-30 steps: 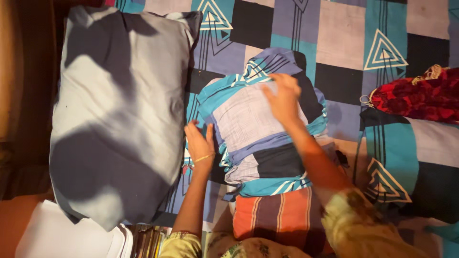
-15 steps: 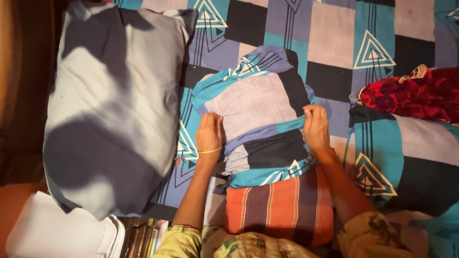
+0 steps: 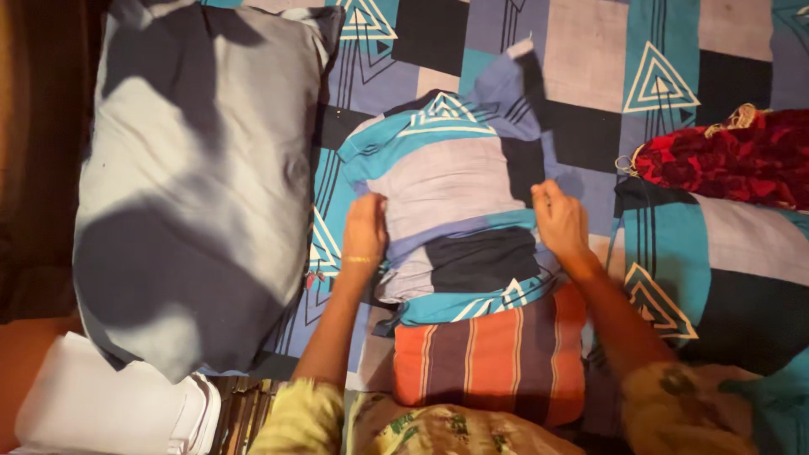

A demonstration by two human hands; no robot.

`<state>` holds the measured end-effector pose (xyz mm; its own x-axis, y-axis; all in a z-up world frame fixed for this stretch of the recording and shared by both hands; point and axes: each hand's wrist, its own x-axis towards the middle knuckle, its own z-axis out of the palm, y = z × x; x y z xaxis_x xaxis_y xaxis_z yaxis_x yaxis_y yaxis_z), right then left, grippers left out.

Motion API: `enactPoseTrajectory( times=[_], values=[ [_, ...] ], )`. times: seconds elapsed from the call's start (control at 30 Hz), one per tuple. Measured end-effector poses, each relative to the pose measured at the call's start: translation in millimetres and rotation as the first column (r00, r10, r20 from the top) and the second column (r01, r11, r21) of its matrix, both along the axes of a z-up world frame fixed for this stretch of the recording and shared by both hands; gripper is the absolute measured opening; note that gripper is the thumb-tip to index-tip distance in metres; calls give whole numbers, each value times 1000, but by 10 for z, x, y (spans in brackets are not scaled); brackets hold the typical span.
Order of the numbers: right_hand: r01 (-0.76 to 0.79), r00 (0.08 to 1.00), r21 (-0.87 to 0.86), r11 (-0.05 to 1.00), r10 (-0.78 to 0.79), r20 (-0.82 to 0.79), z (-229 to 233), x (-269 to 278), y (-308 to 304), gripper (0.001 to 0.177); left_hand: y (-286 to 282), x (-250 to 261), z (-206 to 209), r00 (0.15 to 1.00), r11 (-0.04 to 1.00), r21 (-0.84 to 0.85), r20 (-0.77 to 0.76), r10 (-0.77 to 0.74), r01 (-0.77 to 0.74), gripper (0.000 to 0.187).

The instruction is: The person puts a pillowcase onto a pillow by hand, smoothing the fabric and tucking the ends to secure it on the bed.

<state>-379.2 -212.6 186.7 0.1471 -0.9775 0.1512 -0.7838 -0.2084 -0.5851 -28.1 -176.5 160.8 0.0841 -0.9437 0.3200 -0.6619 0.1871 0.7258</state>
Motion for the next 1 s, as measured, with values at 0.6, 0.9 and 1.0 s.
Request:
enactPoseTrajectory(
  times=[0.6, 0.9, 1.0],
  values=[
    [303, 946, -119, 946, -313, -82, -674, -33, 174, 30, 283, 103, -555, 995, 995, 91, -86, 43, -35, 17],
    [303, 773, 588, 750, -555, 309, -1023, -600, 78, 56, 254, 34, -1128, 759, 869, 427, -471, 449, -249, 42],
    [402, 892, 289, 869, -443, 88, -809, -448, 192, 53, 331, 98, -1104, 931, 904, 349, -173, 322, -248, 40]
  ],
)
